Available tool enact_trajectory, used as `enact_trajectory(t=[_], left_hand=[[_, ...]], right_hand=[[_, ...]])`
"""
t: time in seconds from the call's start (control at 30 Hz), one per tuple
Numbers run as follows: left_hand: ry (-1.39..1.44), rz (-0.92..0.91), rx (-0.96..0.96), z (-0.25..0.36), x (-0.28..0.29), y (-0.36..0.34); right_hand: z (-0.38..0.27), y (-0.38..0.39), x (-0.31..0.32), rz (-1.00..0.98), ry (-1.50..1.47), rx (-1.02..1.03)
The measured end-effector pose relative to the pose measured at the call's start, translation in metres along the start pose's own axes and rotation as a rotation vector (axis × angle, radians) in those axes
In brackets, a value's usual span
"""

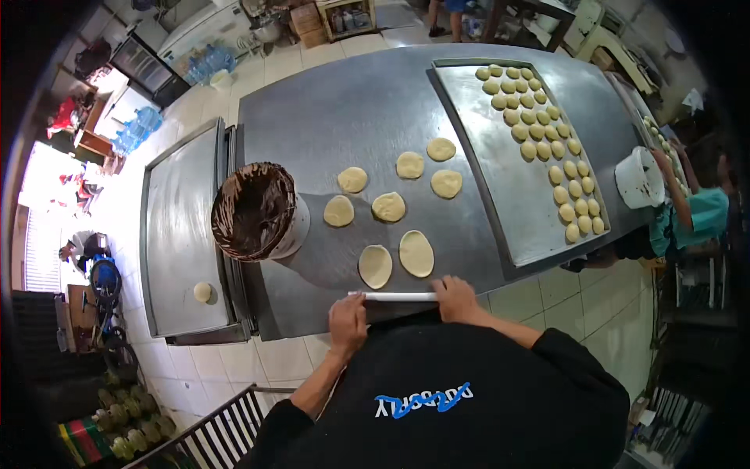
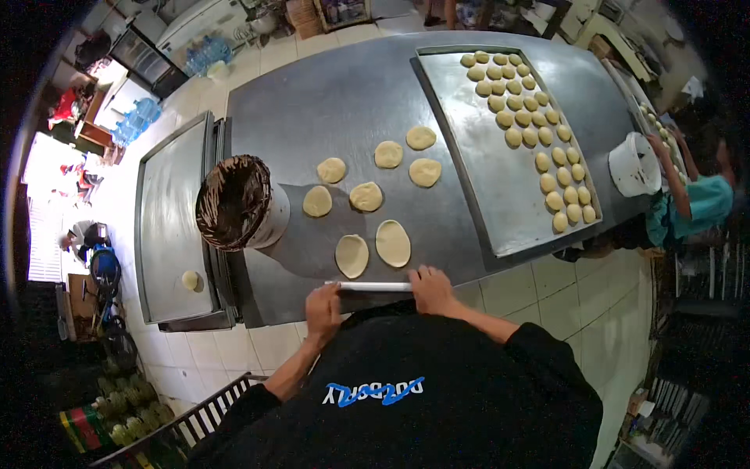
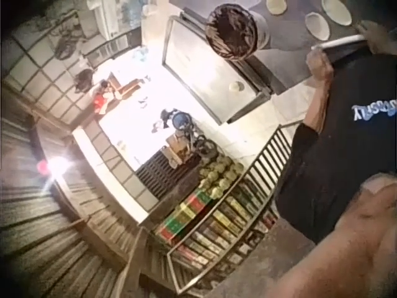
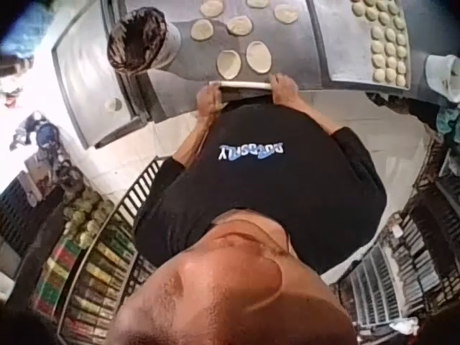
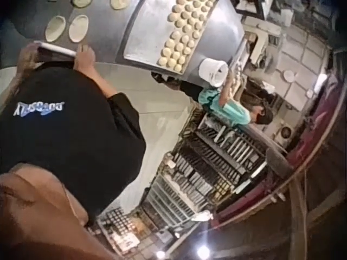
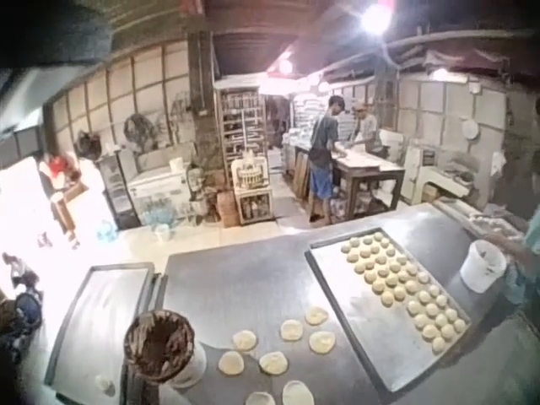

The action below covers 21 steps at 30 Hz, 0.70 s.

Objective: The recorder is filling dough balls with chocolate paste, shaping them, and placing them on a tray.

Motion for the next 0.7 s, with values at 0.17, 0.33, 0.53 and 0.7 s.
enact_trajectory(t=[0.17, 0.33, 0.53, 0.7], left_hand=[[0.169, 0.564, 0.297, -0.015, 0.061, -0.074], [0.312, -0.207, 0.195, 0.016, -0.018, -0.106], [0.437, 0.085, 0.077, 0.037, 0.104, -0.229], [-0.070, 0.228, -0.131, 0.047, 0.080, -0.352]], right_hand=[[0.043, -0.060, -0.001, 0.111, -0.211, -0.258], [0.041, -0.038, -0.034, 0.076, -0.366, -0.394], [0.106, -0.013, 0.070, 0.082, -0.784, -0.664], [0.147, -0.040, 0.077, 0.288, -0.522, -0.504]])
Point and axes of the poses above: each hand's wrist, its own y-axis away from the middle knuckle, its own x-axis out of the back of the hand, z = x × y, the point moved 10 cm from there along -y, towards the middle knuckle, and after that the axes turned 1 degree about x, right-handed, at the moved point
